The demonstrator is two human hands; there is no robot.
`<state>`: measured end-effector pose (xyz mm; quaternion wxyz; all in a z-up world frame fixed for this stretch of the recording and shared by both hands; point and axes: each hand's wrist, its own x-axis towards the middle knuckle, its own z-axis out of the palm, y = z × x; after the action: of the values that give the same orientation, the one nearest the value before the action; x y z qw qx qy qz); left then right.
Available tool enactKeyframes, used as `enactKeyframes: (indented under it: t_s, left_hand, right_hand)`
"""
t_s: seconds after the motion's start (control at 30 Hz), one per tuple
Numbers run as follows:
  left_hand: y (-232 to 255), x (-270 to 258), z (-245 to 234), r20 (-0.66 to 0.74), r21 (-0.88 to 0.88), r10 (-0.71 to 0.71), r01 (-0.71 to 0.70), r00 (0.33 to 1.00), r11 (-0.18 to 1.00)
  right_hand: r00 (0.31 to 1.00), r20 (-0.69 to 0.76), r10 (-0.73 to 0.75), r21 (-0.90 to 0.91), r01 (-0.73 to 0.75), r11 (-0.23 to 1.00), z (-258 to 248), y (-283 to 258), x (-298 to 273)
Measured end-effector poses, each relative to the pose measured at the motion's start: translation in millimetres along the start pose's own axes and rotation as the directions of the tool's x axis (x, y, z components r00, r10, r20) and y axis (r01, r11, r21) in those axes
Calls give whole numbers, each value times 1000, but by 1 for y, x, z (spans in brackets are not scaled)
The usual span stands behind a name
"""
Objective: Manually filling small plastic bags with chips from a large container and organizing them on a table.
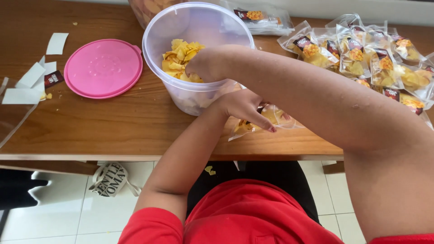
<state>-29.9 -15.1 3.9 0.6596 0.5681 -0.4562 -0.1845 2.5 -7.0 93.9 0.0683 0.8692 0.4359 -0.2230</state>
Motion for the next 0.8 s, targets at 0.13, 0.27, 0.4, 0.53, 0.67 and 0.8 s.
enactKeyframes:
  t_s: [0.13, 0.27, 0.4, 0.53, 0.67, 0.8]
  left_hand:
    - [21, -12, 18, -32, 242, -152, 155, 988, 958]
    - [15, -21, 28, -193, 492, -4, 100, 981, 865]
    - [20, -28, 40, -333, 492, -14, 187, 943, 850]
    - [14, -29, 43, -354, 551, 48, 167, 934, 818]
    - [15, -27, 46, -376, 573, 54, 187, 925, 798]
    - [8, -27, 47, -397, 584, 86, 179, 914, 791]
  right_hand:
    - [985, 170, -10, -278, 58, 959, -1, -17, -5]
    - [982, 186, 43, -283, 11, 959, 4, -25, -10]
    - [963, 147, 225, 17, -230, 973, 2, -30, -19]
    - [978, 204, 35, -256, 19, 966, 8, -24, -14]
    - [988, 154, -21, -208, 53, 977, 15, -12, 2]
    - [998, 35, -45, -138, 49, 989, 14, -14, -4]
